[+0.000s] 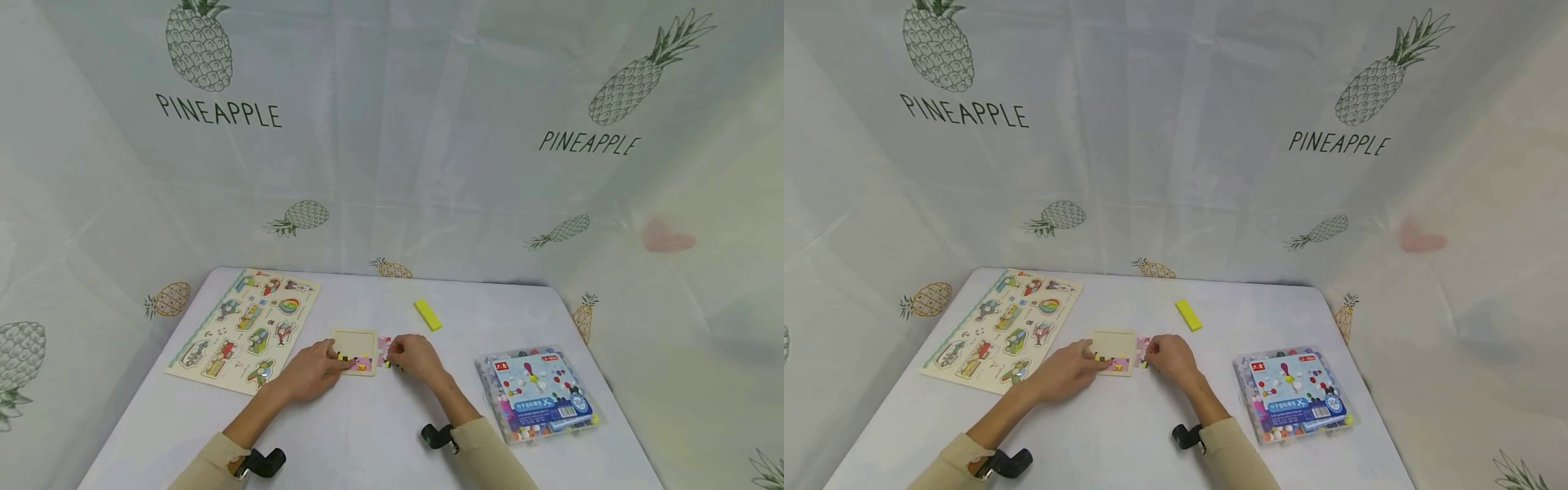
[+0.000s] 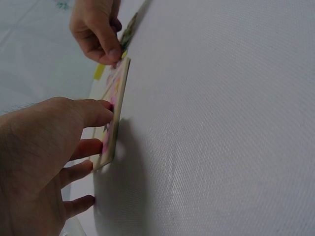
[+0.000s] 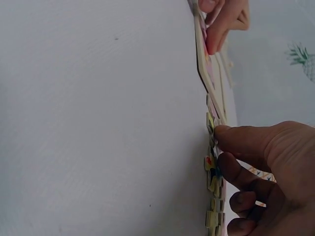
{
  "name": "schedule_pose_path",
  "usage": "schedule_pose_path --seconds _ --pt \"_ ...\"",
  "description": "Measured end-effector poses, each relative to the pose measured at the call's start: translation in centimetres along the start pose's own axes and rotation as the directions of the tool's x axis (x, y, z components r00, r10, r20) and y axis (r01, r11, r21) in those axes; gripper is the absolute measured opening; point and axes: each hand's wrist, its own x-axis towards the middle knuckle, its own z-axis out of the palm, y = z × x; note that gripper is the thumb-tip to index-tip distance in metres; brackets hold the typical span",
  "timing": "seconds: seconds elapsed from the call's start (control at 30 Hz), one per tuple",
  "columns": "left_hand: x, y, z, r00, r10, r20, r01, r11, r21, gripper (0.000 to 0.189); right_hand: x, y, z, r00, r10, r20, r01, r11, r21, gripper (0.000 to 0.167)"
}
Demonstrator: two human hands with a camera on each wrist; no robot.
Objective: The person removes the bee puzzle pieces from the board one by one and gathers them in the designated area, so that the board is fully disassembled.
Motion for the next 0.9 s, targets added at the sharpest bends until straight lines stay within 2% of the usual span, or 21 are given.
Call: schedule_pose_path --seconds 0.2,0.37,0.6,0.7,0.9 --pt "0.0 -0.1 0.0 0.999 0.025 -0.025 -0.024 0.999 0.021 0.031 0.0 -0.2 -0.1 1.0 -0.023 -0.019 0.023 1.0 -0.022 0.011" --pt "0.1 0.0 -0.1 1.0 0.02 -0.011 -0.02 1.0 0.024 0.031 0.1 -0.7 0.4 0.998 -0.065 -0.013 0.065 0.998 -0.019 0.008" --pt "0.1 0.1 -0.3 1.0 0.009 -0.005 -0.008 1.0 0.023 0.029 0.0 -2.2 1.8 0.986 -0.153 0.066 0.157 0.986 -0.057 0.03" --pt "0.2 0.2 -0.3 1.0 0.005 -0.004 -0.005 1.0 0.017 0.027 -0.2 -2.9 2.0 0.984 -0.162 0.076 0.166 0.984 -0.06 0.032" --pt "0.2 0.3 -0.2 1.0 -0.011 0.009 0.011 0.999 0.03 0.028 -0.6 -3.9 1.8 0.986 -0.162 0.044 0.163 0.986 -0.023 0.027"
